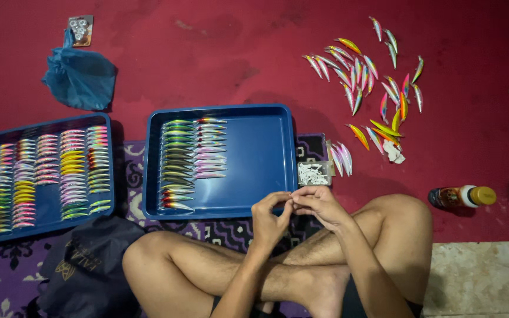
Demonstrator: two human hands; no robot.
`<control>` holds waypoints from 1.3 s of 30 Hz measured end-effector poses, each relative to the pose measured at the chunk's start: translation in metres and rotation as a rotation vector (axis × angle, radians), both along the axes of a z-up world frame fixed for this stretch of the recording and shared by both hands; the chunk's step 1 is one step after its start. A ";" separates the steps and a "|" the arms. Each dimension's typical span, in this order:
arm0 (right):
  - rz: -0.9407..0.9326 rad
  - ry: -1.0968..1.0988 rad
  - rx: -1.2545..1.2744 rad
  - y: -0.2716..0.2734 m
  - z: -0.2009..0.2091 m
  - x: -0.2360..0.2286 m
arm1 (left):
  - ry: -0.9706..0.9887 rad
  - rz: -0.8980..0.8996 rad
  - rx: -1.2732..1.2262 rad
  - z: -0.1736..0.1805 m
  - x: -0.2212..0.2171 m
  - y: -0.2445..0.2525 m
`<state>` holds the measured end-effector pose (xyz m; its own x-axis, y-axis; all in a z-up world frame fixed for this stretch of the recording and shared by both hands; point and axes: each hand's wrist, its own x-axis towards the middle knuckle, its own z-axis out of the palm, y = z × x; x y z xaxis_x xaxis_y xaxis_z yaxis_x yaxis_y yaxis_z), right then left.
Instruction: The person attaches metal hooks to colorful artificial fishing lures and organizes them into rows within two blue plastic trays while sitting on a mat.
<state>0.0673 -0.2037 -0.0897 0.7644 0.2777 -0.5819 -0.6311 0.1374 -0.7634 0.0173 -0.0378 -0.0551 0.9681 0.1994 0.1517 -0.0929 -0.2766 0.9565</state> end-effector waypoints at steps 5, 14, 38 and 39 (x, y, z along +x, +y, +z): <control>0.001 0.017 0.033 -0.006 -0.009 -0.002 | -0.016 -0.032 0.021 0.003 -0.002 0.004; -0.145 -0.055 0.059 -0.037 -0.019 0.018 | 0.467 -0.560 0.365 -0.027 -0.040 0.007; -0.676 -0.188 0.316 -0.160 -0.025 0.039 | 0.058 -0.371 0.849 -0.055 0.053 -0.094; -0.709 -0.184 0.284 -0.167 -0.035 0.042 | -0.027 -0.328 0.899 -0.056 0.076 -0.105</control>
<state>0.1090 -0.3702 -0.1249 0.8919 -0.1935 -0.4088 -0.1867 0.6657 -0.7225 0.0932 -0.1429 -0.1112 0.9490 -0.2830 0.1390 -0.3152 -0.8628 0.3953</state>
